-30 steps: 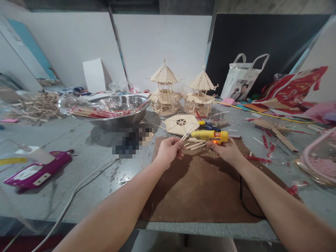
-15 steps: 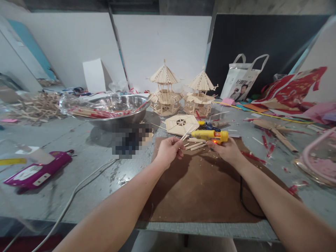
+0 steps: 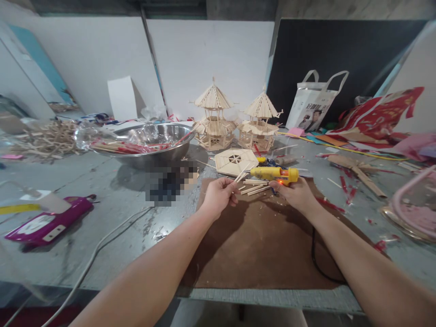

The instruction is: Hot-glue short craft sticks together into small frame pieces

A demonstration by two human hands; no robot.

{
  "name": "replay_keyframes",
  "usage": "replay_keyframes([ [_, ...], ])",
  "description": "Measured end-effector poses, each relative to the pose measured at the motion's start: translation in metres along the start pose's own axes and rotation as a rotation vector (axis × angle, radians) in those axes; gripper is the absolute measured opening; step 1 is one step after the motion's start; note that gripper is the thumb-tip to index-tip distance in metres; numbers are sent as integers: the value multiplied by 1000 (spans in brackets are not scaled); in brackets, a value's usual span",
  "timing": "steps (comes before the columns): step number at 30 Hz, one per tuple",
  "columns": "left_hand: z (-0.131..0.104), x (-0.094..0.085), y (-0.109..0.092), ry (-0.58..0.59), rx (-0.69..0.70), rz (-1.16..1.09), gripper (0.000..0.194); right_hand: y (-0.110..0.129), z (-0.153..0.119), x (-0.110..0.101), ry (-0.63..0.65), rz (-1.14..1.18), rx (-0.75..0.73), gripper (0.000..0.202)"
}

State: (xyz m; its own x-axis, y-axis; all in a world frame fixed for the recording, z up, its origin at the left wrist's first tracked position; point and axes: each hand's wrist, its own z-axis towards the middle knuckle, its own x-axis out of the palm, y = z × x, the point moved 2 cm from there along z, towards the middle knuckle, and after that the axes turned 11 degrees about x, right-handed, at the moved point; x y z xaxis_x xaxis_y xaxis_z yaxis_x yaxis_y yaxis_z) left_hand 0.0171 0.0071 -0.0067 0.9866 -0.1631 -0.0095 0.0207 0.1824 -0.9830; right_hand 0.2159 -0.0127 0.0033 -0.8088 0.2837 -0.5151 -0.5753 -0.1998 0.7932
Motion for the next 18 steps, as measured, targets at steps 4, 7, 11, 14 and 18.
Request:
replay_keyframes([
  [4, 0, 0, -1, -3, -8, -3, 18, 2, -1, 0, 4, -38, 0, 30],
  [7, 0, 1, 0, -5, -13, 0, 20, 5, -3, 3, 33, -48, -30, 31],
  [11, 1, 1, 0, 0, -3, -1, 20, 9, -5, 6, 75, -39, -53, 32],
  [14, 0, 1, -1, 3, -3, 14, 19, 10, -6, 7, 102, -29, -73, 33],
  [18, 0, 1, -1, 13, -10, 15, 22, 12, -7, 8, 132, -16, -103, 34],
])
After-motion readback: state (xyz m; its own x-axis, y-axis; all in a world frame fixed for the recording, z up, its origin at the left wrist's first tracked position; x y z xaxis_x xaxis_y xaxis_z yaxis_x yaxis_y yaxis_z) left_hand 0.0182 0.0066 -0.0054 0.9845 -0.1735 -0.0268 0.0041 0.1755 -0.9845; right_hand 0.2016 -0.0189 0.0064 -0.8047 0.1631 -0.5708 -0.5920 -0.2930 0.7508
